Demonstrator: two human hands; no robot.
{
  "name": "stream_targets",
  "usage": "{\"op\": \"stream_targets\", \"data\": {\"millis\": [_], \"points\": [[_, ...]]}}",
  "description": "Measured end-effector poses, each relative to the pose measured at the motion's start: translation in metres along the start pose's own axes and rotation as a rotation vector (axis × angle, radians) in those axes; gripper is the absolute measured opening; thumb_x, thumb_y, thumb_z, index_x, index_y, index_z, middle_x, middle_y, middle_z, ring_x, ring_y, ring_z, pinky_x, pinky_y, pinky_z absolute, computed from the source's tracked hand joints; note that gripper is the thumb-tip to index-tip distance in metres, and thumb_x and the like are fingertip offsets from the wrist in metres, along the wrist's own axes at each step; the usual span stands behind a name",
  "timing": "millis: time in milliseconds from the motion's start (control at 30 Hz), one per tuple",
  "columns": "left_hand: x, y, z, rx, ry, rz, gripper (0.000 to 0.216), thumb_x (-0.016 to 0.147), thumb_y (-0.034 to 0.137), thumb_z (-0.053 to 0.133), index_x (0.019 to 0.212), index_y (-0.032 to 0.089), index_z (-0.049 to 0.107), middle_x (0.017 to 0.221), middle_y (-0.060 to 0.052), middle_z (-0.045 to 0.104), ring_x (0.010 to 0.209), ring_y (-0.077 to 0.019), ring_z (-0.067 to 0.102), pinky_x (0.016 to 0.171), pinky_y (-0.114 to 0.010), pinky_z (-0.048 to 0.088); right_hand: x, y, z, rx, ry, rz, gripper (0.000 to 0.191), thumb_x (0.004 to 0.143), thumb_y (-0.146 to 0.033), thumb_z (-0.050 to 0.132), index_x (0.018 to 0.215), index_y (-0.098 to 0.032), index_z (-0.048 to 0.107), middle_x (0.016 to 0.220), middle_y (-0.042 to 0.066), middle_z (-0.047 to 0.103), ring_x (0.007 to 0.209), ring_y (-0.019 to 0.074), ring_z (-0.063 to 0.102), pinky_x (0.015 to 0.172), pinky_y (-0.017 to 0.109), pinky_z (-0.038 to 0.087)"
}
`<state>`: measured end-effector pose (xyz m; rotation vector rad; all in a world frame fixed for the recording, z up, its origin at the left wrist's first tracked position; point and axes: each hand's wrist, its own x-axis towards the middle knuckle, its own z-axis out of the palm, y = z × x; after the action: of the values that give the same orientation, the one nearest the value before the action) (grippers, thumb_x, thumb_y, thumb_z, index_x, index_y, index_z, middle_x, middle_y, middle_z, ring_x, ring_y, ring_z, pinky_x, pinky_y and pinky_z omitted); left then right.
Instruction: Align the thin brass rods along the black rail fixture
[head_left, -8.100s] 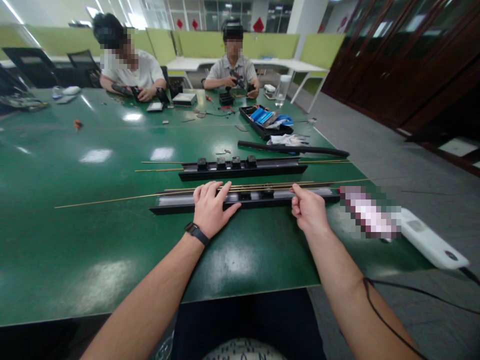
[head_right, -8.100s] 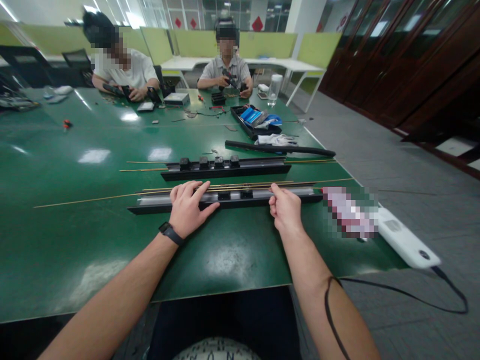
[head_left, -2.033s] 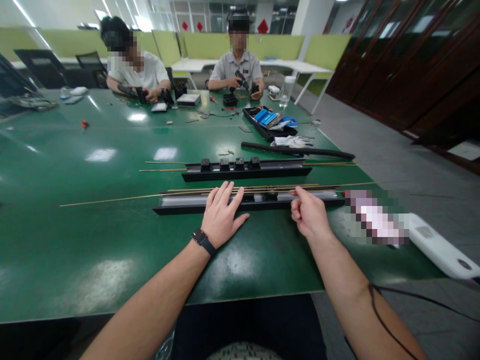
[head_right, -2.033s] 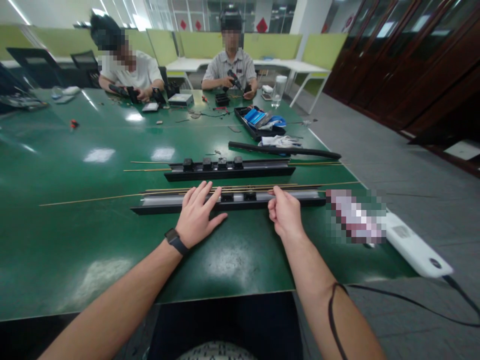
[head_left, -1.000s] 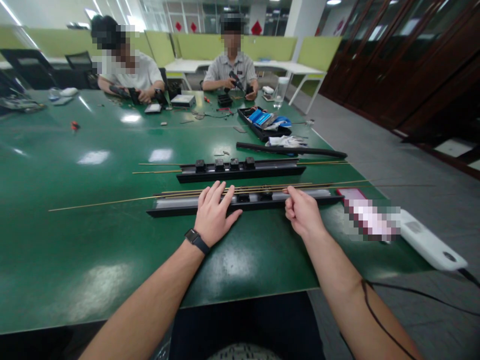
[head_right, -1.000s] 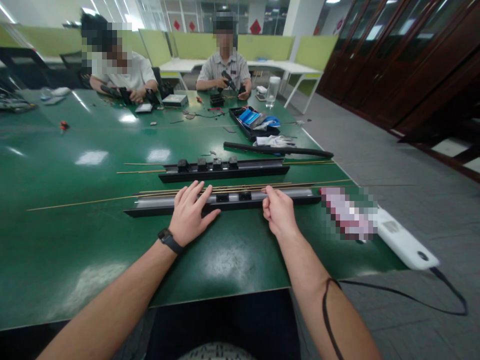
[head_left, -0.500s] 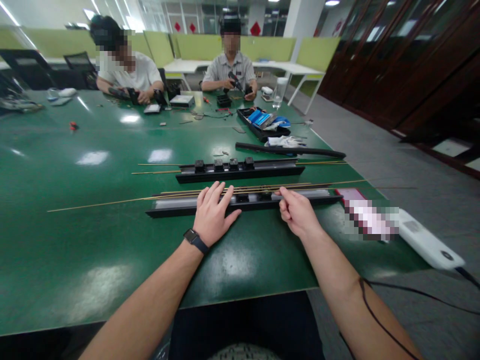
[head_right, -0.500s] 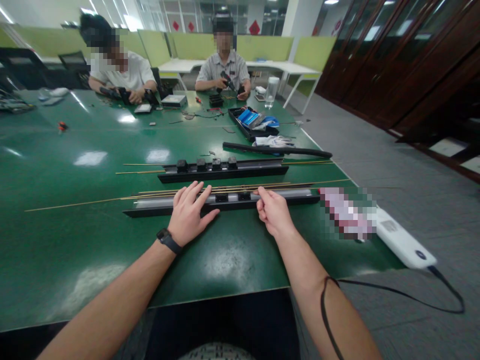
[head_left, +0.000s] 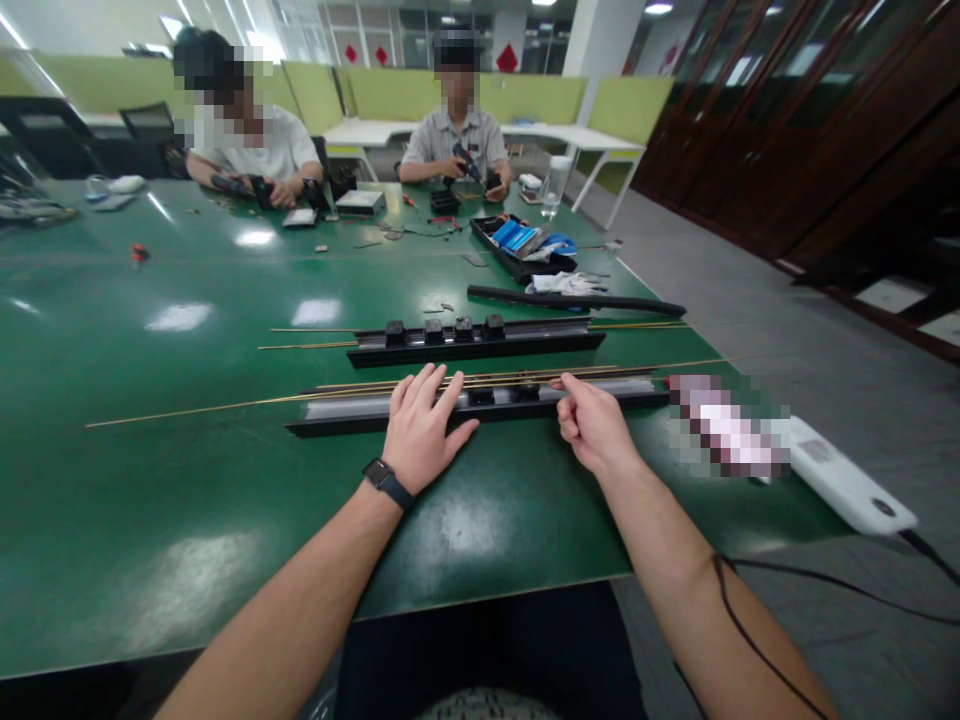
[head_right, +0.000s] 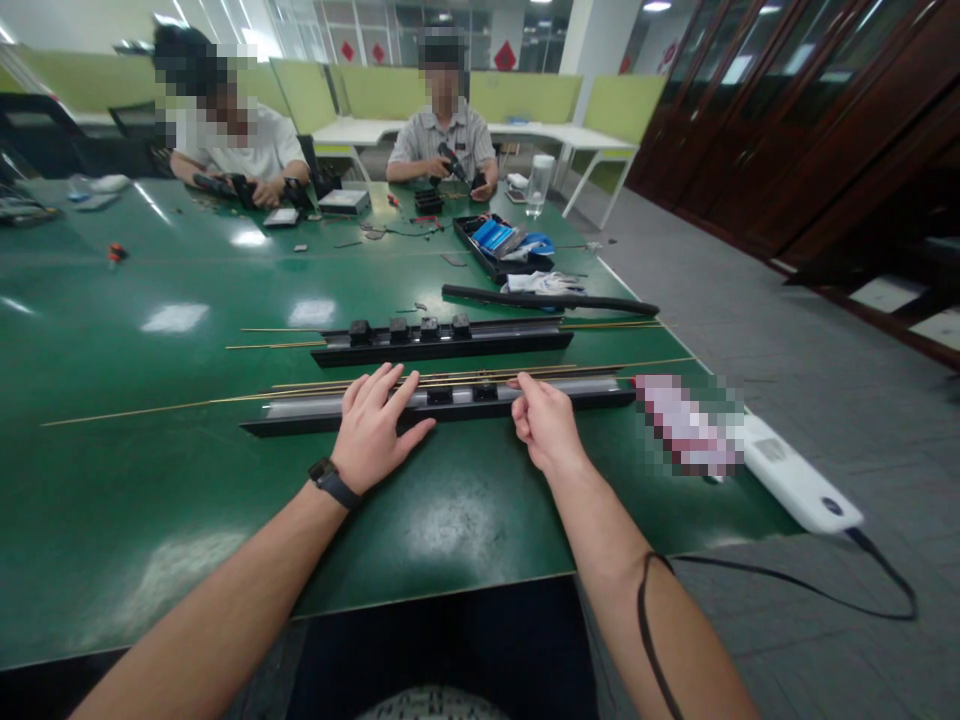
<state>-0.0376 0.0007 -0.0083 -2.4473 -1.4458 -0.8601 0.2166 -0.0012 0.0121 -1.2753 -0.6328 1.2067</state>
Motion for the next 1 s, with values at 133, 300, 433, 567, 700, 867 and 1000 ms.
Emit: {"op": "stream_targets", "data": {"millis": [133,300,433,567,700,867,1000], "points": [[-0.0007,-0.0003,0.001,-0.014,0.002,-0.007,0.06,0.095,0.048,0.06,0.148,0.021,0.053,0.153,-0.016,0.053,0.148,-0.0322,0.042,0.123,-0.052,0.028,0.0028,-0.0013,-0.0029,0.044,0.126,-0.037,0.021,0.085,-0.037,0.072,0.085,-0.018,0.063,0.044,-0.007,0.048,0.029,0.0048,0.031,0.028,0.015,0.018],[-0.0011,-0.0009,0.0021,-0.019,0.004,-0.007,0.06,0.095,0.048,0.061,0.148,0.021,0.053,0.154,-0.016,0.052,0.148,-0.0323,0.042,0.123,-0.052,0.028,0.0013,0.002,-0.0011,-0.009,-0.044,0.006,0.031,0.081,-0.044,0.079,0.088,-0.016,0.066,0.046,-0.006,0.051,0.03,0.0047,0.033,0.03,0.015,0.018],[-0.0011,-0.0006,0.0016,-0.008,-0.005,-0.007,0.06,0.096,0.049,0.06,0.148,0.02,0.053,0.154,-0.016,0.052,0.149,-0.0316,0.041,0.123,-0.051,0.028,0.0019,0.0005,-0.0015,0.019,0.054,-0.023,0.025,0.085,-0.04,0.073,0.086,-0.017,0.065,0.044,-0.006,0.049,0.029,0.0051,0.032,0.029,0.015,0.018],[-0.0008,-0.0003,0.0009,-0.006,-0.001,-0.003,0.061,0.095,0.049,0.061,0.148,0.02,0.053,0.154,-0.016,0.052,0.148,-0.032,0.042,0.123,-0.051,0.029,0.0016,-0.0001,-0.0027,0.029,0.057,-0.047,0.025,0.084,-0.04,0.075,0.085,-0.017,0.064,0.045,-0.007,0.049,0.029,0.0047,0.032,0.029,0.015,0.018],[-0.0006,-0.0006,0.001,-0.002,0.002,-0.002,0.062,0.094,0.049,0.061,0.149,0.021,0.052,0.153,-0.016,0.053,0.148,-0.0324,0.042,0.122,-0.052,0.029,-0.0007,0.002,-0.0004,-0.031,-0.079,-0.004,0.035,0.079,-0.046,0.081,0.087,-0.016,0.067,0.046,-0.005,0.052,0.03,0.0043,0.034,0.03,0.015,0.018],[-0.0006,-0.0007,0.0013,-0.002,0.003,0.0,0.061,0.095,0.049,0.06,0.148,0.021,0.053,0.154,-0.016,0.052,0.148,-0.0317,0.042,0.123,-0.051,0.028,0.0024,0.0011,-0.0028,0.024,0.056,-0.032,0.026,0.084,-0.041,0.075,0.085,-0.017,0.065,0.044,-0.007,0.049,0.029,0.0048,0.033,0.029,0.015,0.018],[-0.0009,-0.0002,0.0013,-0.011,0.007,-0.006,0.061,0.095,0.049,0.06,0.148,0.021,0.052,0.154,-0.015,0.052,0.148,-0.0319,0.042,0.123,-0.051,0.028,0.0026,0.0013,-0.0037,0.026,0.02,-0.027,0.027,0.082,-0.04,0.078,0.086,-0.016,0.066,0.045,-0.007,0.049,0.03,0.0045,0.033,0.029,0.015,0.019]]}}
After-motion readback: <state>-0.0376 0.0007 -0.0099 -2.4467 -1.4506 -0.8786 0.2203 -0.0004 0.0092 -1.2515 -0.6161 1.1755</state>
